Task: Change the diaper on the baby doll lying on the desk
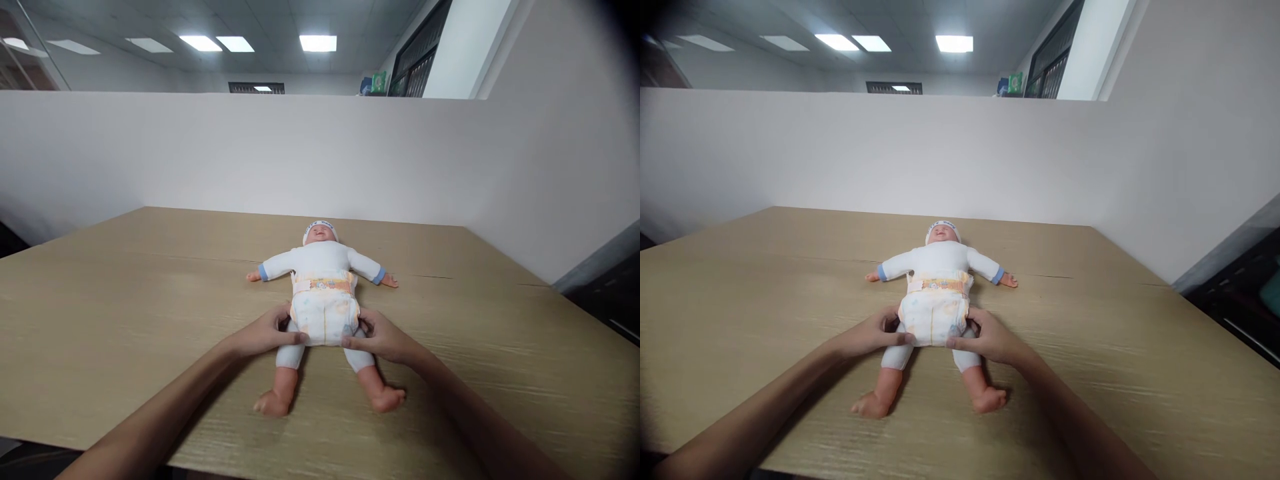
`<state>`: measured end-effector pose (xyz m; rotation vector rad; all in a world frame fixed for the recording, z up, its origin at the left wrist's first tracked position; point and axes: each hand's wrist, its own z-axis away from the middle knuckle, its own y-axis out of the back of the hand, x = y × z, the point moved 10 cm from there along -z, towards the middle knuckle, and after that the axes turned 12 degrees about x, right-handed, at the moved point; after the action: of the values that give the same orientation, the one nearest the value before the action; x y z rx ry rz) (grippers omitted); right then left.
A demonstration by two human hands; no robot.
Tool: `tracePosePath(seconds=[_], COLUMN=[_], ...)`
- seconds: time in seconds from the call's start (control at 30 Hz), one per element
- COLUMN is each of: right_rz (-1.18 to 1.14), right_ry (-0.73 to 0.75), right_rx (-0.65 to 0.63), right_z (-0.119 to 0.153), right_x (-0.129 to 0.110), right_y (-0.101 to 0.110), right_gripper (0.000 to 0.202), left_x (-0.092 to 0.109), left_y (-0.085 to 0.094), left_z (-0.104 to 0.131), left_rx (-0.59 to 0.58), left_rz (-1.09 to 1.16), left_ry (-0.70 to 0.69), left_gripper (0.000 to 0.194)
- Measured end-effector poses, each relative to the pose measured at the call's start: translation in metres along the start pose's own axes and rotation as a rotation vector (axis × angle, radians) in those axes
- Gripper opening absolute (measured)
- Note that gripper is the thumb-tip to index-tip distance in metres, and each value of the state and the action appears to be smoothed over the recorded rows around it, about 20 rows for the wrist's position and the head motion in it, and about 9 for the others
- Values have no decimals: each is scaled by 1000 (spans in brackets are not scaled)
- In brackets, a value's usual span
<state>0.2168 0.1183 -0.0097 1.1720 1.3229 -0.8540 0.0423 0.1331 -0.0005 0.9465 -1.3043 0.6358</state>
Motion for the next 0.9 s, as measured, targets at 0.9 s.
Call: tracePosePath(seconds=[0.9], right_rz=[105], right_ry=[55], right_rx=[10], right_z=[-1], right_x=[-3], right_y=[0], right_gripper=[58], left_x=[17], left_y=[-9], left_z=[-2], left_rx=[-31], left_rz=[46], left_ry=[-92], left_gripper=[57])
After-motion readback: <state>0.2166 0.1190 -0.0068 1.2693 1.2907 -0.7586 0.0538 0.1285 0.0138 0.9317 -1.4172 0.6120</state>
